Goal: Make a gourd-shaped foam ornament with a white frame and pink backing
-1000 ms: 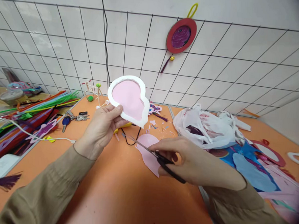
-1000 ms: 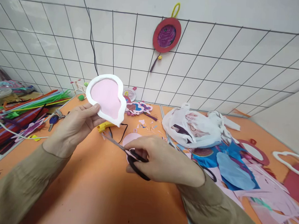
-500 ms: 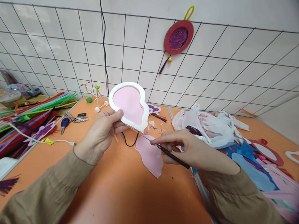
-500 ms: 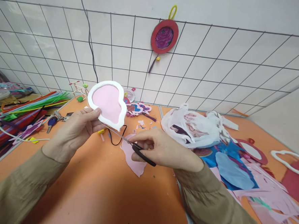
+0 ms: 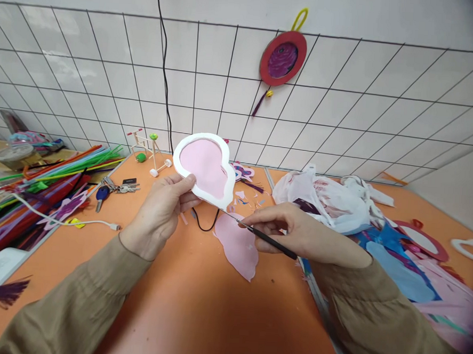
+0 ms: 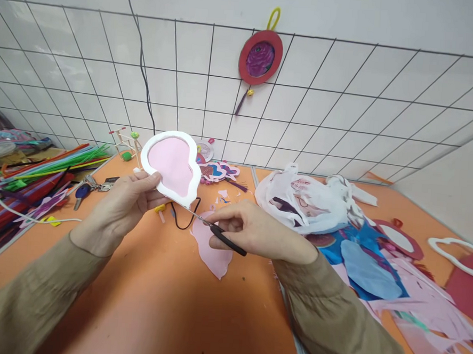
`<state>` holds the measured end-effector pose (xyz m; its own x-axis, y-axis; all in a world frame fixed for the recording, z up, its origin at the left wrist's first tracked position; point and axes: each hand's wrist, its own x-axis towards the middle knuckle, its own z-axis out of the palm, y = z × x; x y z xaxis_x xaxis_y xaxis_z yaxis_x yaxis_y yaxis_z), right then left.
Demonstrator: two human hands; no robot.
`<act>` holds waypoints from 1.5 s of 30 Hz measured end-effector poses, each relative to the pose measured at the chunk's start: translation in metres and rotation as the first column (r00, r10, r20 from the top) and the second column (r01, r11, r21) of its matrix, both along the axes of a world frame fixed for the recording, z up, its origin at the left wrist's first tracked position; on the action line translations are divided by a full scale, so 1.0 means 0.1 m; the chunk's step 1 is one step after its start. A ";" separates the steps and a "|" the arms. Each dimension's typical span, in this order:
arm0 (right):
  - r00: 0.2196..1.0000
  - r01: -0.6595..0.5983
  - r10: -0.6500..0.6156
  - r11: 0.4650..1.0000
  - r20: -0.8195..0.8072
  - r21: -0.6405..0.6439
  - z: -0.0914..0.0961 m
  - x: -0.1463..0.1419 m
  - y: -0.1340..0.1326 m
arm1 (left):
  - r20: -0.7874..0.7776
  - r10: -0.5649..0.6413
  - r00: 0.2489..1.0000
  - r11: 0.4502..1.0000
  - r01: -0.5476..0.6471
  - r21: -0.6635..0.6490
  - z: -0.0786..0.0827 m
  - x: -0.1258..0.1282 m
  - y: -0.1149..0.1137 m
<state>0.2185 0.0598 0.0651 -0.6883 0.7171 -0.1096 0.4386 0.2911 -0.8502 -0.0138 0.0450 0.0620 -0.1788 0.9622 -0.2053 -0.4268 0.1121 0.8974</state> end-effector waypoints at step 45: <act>0.998 0.021 -0.028 0.993 -0.058 -0.114 0.00 -0.04 0.00 | -0.011 -0.047 0.999 0.999 0.047 -0.007 -0.07 0.02 0.04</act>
<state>0.2150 0.0594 0.0646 -0.6785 0.7190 -0.1507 0.3920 0.1808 -0.9020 -0.0114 0.0486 0.0554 -0.1357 0.9681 -0.2105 -0.4113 0.1382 0.9010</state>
